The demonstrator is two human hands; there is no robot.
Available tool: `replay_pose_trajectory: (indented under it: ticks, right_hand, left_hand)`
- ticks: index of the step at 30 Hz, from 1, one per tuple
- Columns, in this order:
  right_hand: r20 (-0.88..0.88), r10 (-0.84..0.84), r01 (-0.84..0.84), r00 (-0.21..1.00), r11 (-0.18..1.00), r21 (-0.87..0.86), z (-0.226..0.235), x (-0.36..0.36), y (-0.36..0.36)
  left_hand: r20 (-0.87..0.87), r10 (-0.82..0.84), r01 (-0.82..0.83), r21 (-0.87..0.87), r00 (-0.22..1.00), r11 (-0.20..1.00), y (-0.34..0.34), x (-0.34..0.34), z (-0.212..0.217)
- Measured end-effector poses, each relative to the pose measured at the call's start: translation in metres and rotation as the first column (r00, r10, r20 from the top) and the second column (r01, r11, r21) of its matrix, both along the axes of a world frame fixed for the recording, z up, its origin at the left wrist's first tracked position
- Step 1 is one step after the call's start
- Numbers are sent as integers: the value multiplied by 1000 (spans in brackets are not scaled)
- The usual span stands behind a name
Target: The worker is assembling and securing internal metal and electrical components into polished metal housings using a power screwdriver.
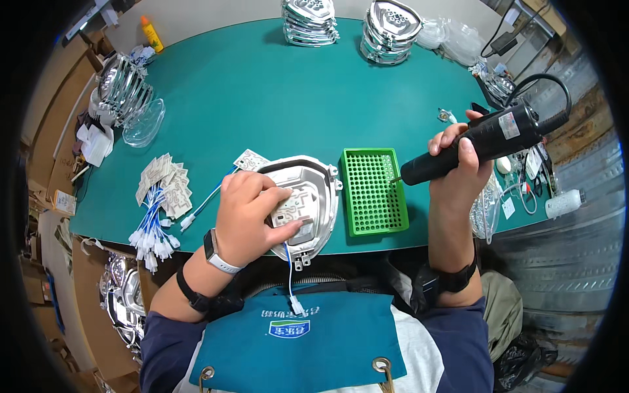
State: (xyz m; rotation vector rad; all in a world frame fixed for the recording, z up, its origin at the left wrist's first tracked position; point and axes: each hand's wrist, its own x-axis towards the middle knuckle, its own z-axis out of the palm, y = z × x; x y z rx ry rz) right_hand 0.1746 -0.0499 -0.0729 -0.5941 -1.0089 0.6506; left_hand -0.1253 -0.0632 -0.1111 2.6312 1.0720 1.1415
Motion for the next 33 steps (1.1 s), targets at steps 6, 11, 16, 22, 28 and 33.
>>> replay_pose_trajectory:
  ticks: [6, 11, 16, 22, 28, 33]
  right_hand:
    - [114, 250, -256, 962, 966, 43, 0, 0, 8]
    - [229, -61, 86, 972, 991, -98, 13, -28, 7]
    - [171, -219, 237, 961, 967, -94, 14, -36, -2]
    - [-106, -88, 97, 991, 991, 91, 46, -31, -33]
    - [104, 285, -300, 953, 940, 165, 41, -117, -38]
    - [195, 342, -366, 919, 925, 102, 34, -134, -36]
  left_hand:
    - [14, 13, -13, 7, 1000, 1000, 0, 2, 1]
    - [22, 48, -47, -36, 999, 998, -3, -1, 3]
    - [43, 47, -42, -109, 998, 993, -3, -5, 2]
    - [60, 34, -28, -101, 998, 994, -4, -4, -3]
    - [70, 39, -31, -108, 997, 994, -5, -5, -8]
    - [76, 30, -21, -123, 997, 992, -6, -2, -4]
